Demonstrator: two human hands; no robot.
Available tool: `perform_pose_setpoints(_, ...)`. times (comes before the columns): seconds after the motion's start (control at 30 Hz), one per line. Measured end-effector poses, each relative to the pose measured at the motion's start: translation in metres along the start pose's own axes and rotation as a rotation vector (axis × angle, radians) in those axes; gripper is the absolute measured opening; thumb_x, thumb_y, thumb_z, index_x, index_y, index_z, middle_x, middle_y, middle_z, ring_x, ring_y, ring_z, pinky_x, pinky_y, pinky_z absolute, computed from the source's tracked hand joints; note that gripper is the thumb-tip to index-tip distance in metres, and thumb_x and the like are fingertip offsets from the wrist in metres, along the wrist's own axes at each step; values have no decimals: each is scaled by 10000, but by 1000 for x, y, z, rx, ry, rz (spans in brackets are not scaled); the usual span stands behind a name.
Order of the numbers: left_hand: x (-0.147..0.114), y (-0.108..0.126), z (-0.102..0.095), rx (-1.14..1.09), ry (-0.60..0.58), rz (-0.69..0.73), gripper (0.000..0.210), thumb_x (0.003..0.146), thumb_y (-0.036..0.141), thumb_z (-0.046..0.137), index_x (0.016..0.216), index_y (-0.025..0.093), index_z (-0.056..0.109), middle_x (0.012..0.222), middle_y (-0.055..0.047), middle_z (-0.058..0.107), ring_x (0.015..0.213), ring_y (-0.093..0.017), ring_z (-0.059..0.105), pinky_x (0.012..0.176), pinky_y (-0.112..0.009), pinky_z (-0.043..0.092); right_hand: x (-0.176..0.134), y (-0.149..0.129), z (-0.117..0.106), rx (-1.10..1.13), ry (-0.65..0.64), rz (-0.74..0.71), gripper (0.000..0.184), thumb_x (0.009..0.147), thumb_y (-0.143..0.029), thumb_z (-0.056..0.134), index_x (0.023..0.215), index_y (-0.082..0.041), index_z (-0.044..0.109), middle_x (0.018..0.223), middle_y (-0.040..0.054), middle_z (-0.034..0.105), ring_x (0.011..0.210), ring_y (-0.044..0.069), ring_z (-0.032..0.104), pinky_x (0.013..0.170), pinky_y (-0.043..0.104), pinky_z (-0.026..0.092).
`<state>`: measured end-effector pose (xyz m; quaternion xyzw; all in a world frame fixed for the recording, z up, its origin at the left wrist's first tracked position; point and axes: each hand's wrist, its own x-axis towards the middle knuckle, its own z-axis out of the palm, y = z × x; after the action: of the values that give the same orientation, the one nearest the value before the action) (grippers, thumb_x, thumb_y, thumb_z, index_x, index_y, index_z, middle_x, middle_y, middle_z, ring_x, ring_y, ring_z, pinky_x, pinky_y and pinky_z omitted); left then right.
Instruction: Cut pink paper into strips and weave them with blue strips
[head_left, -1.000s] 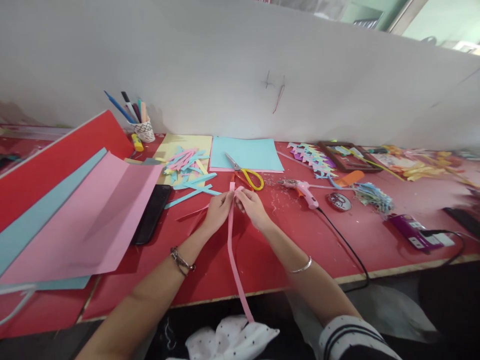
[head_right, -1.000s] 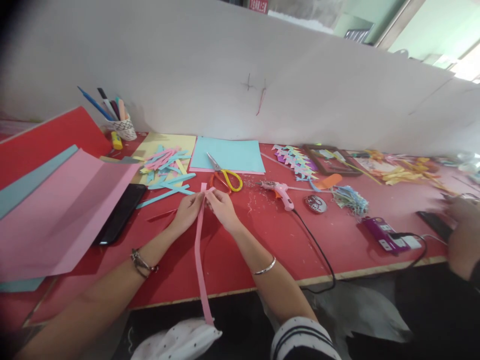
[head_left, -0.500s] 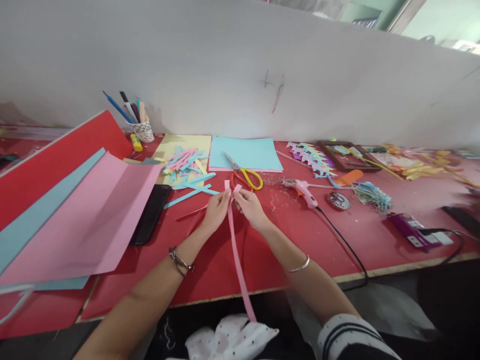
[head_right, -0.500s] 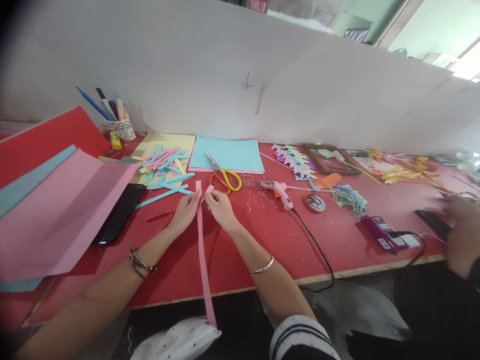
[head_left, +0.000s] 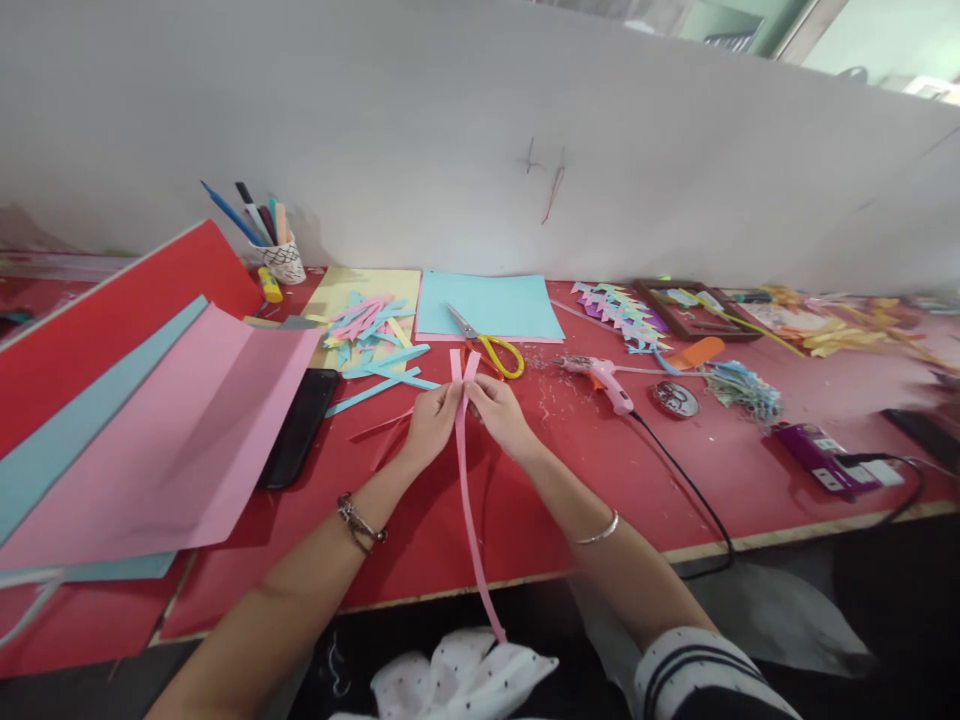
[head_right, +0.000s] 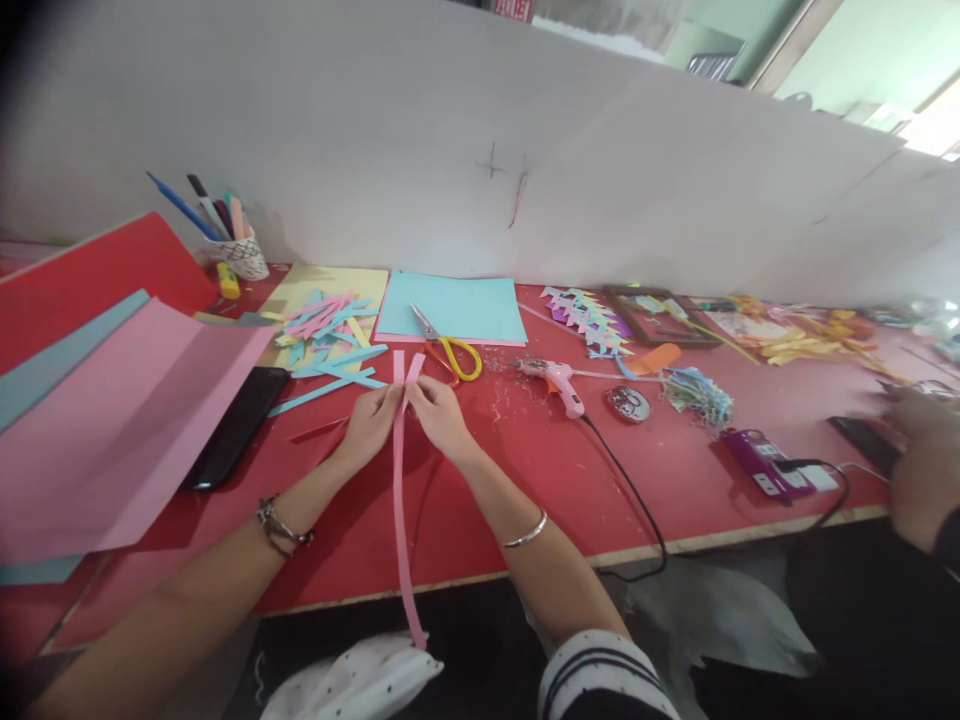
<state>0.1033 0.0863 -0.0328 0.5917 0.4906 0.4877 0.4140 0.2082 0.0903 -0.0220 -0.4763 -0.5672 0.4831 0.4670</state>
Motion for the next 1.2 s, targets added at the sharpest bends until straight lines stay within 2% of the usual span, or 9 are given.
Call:
perform_pose_setpoints(0.23,1,-3,1,-24,61,-16,418,767,513,369,483,216,295,452,46,345,473,-108,364,478,-242,328,0,4,0,-2,23,-5,266,687,-367,471,505,-197,380,435,-79,344,410,54,288,434,223,230)
perform_pose_setpoints(0.43,1,1,4,-27,-31,-1,379,760,447,402,485,188,434,485,30,464,516,-119,440,543,-240,378,0,3,0,25,90,-5,280,706,-387,420,512,-206,332,449,-76,327,430,60,311,439,217,240)
perform_pose_setpoints(0.7,0,1,2,11,24,0,335,754,415,402,510,187,427,481,43,427,499,-109,390,494,-234,314,2,4,0,-6,50,-18,264,669,-352,462,482,-202,351,447,-72,332,451,65,311,451,217,238)
perform_pose_setpoints(0.87,2,-2,-1,15,53,4,371,760,467,372,499,204,349,478,51,355,495,-104,349,491,-233,305,0,3,1,-15,61,-22,231,663,-326,463,489,-196,385,445,-71,345,450,66,315,454,218,236)
perform_pose_setpoints(1.07,2,-2,1,11,-44,39,330,744,421,390,515,185,427,496,39,420,522,-114,410,518,-232,339,-1,3,0,1,127,-36,251,699,-353,413,512,-203,338,466,-70,318,455,66,297,454,219,231)
perform_pose_setpoints(1.2,0,-2,1,32,-55,51,322,736,406,399,517,176,451,482,43,411,499,-106,384,490,-230,304,0,5,0,-13,92,-31,267,680,-367,448,503,-203,335,466,-72,290,460,66,275,452,221,219)
